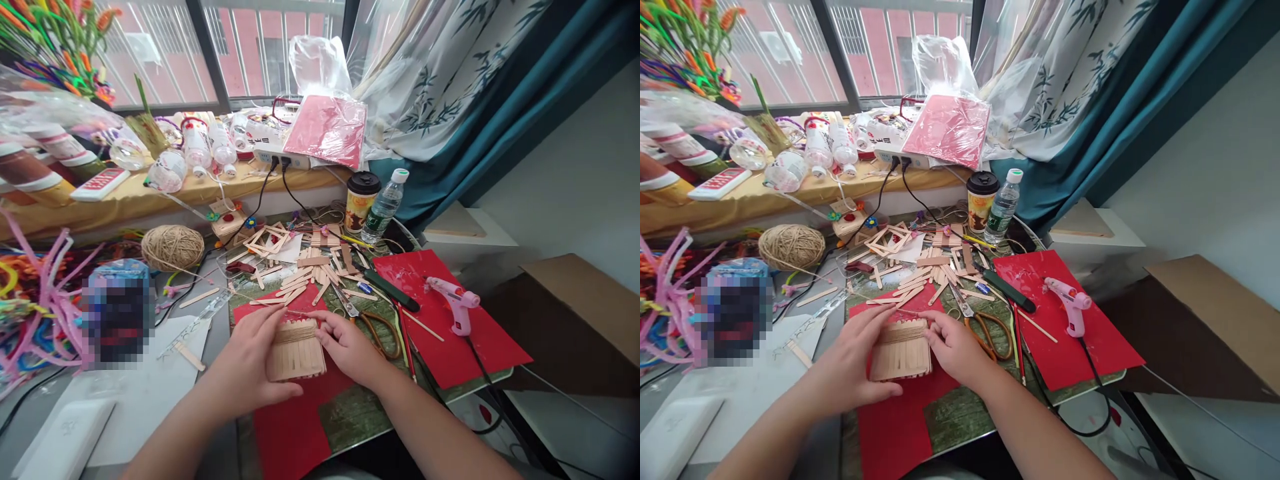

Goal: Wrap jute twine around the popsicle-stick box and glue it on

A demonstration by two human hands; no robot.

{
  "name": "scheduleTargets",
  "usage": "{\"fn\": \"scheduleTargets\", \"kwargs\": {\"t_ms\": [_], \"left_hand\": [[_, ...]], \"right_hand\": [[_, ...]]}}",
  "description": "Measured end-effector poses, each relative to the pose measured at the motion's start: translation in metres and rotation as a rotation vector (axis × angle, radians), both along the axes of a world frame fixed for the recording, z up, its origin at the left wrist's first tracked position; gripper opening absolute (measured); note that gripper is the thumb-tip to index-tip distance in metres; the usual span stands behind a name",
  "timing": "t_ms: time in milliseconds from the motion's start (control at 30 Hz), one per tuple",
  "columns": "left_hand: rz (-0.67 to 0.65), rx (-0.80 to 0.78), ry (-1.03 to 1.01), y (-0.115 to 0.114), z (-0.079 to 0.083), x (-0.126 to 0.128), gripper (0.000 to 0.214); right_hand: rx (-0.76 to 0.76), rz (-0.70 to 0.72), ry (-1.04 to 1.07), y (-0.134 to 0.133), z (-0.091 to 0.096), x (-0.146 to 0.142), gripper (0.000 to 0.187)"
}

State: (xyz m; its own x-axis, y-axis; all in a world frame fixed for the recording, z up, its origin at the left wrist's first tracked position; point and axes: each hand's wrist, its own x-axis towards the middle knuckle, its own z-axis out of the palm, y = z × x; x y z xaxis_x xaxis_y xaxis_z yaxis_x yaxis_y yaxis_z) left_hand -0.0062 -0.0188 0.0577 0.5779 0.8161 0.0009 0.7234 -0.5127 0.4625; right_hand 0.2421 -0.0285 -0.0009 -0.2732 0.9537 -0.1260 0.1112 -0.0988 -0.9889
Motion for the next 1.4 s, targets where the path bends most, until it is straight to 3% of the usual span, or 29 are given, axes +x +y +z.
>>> {"fn": "scheduleTargets", "kwargs": {"t_ms": [133,233,367,933,1167,1267,1400], "left_hand": [[-0.052,0.138,0.119,-0.013,-0.005,0.039,0.116],[-0.052,0.186,0.186,-0.013,-0.016,0.053,0.101],[-0.052,0.222,0.192,-0.01,-0.021,0.05,0.094],[-0.03,0.136,0.121,-0.009,-0.019,0.048,0.096],[0.082,-0.012,-0.143,-0.005,-0.018,0.035,0.094],[0.166,-0.183,-0.383,-0.009,-0.027,0.033,0.1],[0.133,-0.322,-0.709,-0.014,-0.044,0.042,0.102]], "right_hand": [[0.024,-0.02,0.022,0.002,-0.008,-0.001,0.039],[-0.018,-0.01,0.111,0.005,-0.012,0.0,0.038],[-0.067,0.005,0.225,0.008,-0.009,0.002,0.037],[-0.067,-0.005,0.231,0.011,-0.013,0.002,0.034],[0.062,-0.026,0.151,0.002,0.001,0.005,0.032],[0.165,-0.109,0.093,-0.002,0.004,0.005,0.028],[0.198,-0.202,0.16,-0.005,0.003,0.004,0.019]]}}
